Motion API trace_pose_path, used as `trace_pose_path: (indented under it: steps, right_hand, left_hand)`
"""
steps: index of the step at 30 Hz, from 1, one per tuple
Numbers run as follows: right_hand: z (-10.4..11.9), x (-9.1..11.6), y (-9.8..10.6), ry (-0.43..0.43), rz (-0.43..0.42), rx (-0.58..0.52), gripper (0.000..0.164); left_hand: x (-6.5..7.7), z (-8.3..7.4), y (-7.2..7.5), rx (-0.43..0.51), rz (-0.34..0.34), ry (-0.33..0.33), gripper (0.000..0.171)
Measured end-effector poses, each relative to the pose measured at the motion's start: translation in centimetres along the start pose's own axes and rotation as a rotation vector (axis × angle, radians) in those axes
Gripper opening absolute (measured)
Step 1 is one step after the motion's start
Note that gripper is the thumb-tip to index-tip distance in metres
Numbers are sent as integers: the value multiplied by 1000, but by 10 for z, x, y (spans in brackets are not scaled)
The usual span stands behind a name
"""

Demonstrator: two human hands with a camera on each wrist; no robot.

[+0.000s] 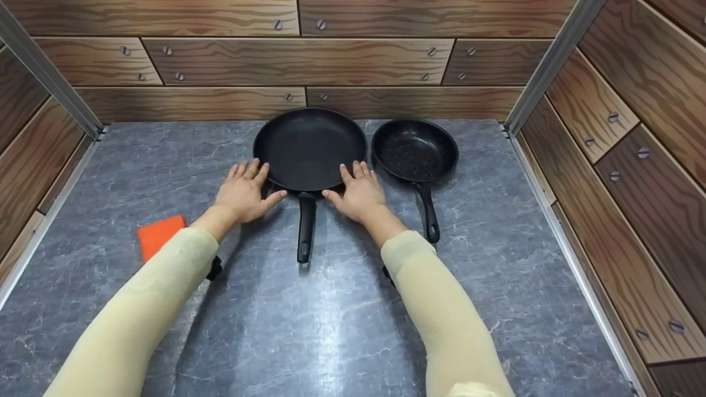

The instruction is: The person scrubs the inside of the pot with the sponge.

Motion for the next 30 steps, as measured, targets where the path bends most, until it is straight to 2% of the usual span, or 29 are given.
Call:
trace_pose_path:
  steps: [11,20,30]
  right_hand:
    - [0,14,-1,19,-13,-12,89]
    - [0,28,-4,33,-32,13,88]
    - [1,41,-6,36,-28,-9,89]
  left_hand:
    - [15,-6,-3,-22,2,-3,100]
    - [28,-13,-5,-20,-17,-9,100]
    - [39,-18,-8,-56,-31,-13,100]
Point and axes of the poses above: each hand's wrist, its own x-axis away from the middle knuckle, its own y-axis out of the back of the hand, z = x × y, the point moved 8 cm from there along -x, towards the middle knuckle, and after that the axes turned 2 degrees about x, right-handed, at the moved point
